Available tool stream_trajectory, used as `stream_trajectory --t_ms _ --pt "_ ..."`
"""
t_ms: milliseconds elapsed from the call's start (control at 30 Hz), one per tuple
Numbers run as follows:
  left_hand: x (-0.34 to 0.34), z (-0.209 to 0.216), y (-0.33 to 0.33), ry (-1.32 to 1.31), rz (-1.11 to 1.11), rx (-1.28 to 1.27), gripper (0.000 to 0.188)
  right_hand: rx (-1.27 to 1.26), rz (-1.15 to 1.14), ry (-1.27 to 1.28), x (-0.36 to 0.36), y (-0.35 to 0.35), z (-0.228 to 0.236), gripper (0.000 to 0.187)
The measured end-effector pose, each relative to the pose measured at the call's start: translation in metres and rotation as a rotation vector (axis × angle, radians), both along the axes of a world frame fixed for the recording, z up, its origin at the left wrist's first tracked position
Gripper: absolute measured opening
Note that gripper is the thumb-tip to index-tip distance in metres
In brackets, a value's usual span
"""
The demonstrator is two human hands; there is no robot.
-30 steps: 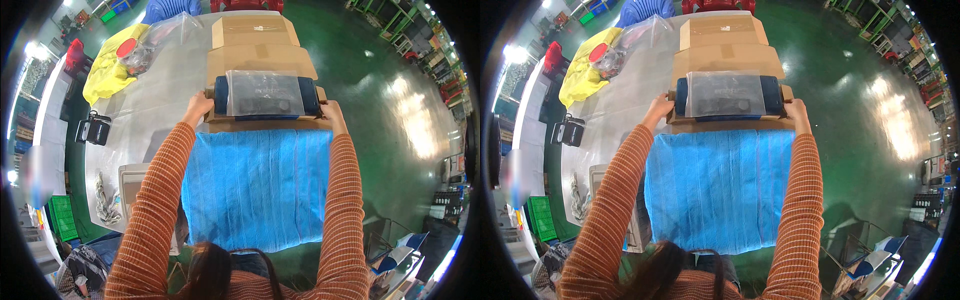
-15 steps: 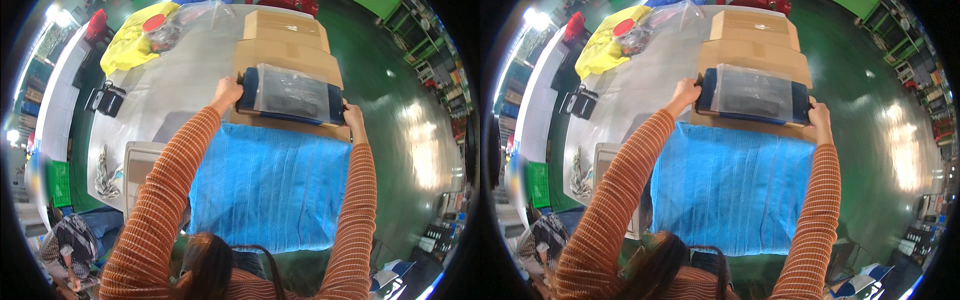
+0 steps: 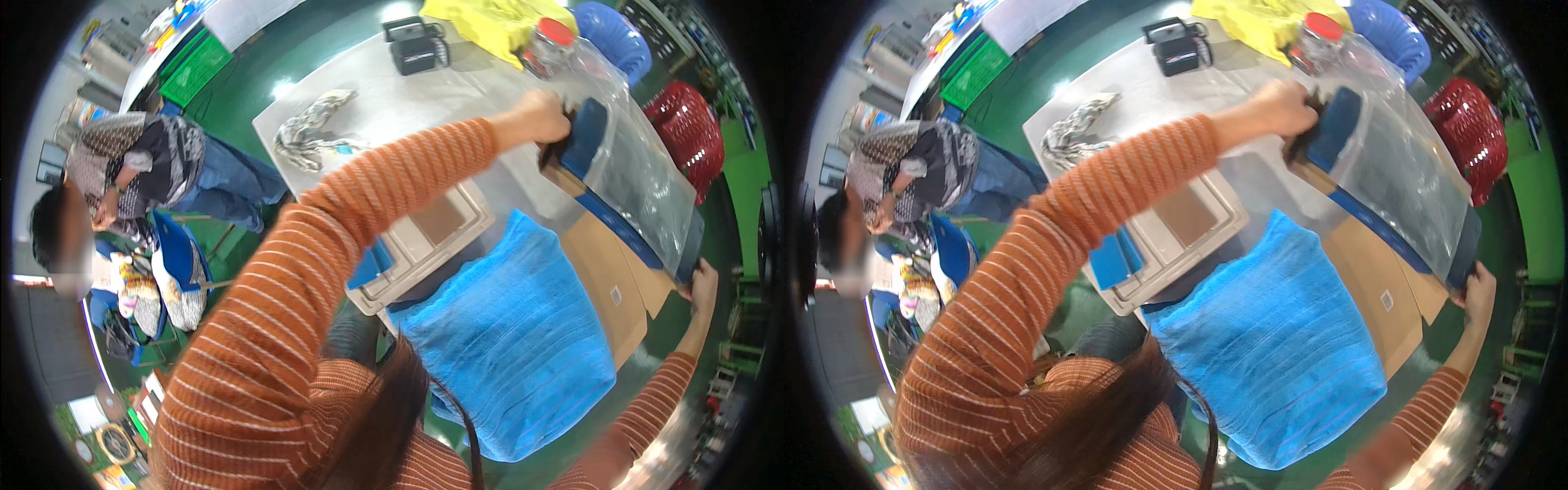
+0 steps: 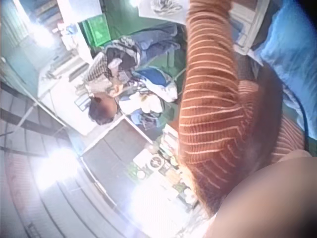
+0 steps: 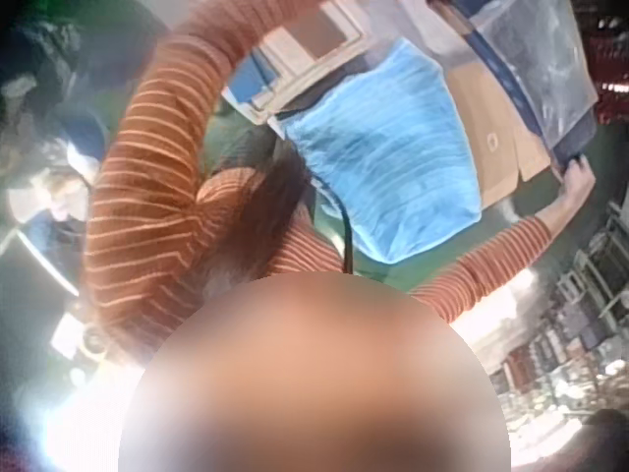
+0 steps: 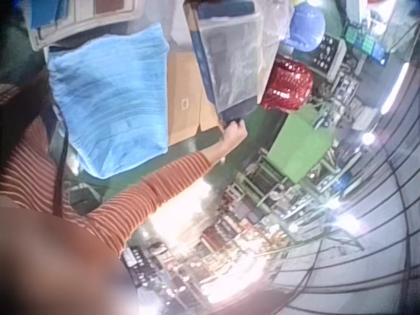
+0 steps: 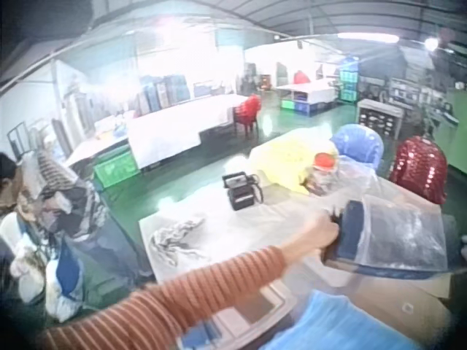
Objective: The person wipes a white table surface with a cloth, moves a blue towel and a yellow cloth, and handles several cardboard boxes and a plastic container. The person also picks up a black device and places it on the table before continuing to wipe the surface.
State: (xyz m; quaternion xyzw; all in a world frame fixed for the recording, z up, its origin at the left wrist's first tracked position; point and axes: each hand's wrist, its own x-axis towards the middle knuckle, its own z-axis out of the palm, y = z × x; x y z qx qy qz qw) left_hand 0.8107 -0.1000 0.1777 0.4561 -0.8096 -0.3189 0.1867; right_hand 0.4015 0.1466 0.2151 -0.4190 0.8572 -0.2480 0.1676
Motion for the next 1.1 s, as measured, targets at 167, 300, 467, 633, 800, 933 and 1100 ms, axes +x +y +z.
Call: stream_trajectory --t_ms 167,300,467,633,800,933,1100 --pt "0.201 0.035 -0.009 0.167 0.327 0.276 0.042 -0.177 0.539 -0.078 0.130 -0.174 -0.011 0.031" --pt "0.330 0.021 0.021 0.263 0.519 0.209 0.042 -0.105 0.665 -0.282 0.276 -0.273 -0.043 0.034" --pt "0.429 -0.071 0.074 0.234 0.766 0.129 0.036 -0.004 0.845 -0.275 0.416 -0.337 -0.131 0.037" --pt "0.445 -0.141 0.129 0.386 0.960 0.422 0.032 0.110 0.979 -0.220 0.466 -0.356 -0.219 0.029" --pt "0.431 -0.194 0.166 0.574 1.009 0.448 0.032 0.275 1.002 -0.304 0.466 -0.354 -0.244 0.028" --pt "0.422 -0.201 0.166 0.561 1.021 0.555 0.032 0.290 1.073 -0.127 0.454 -0.359 -0.254 0.031" --pt "0.411 -0.222 0.176 0.539 1.002 0.548 0.033 0.296 1.049 -0.128 0.440 -0.355 -0.271 0.032"
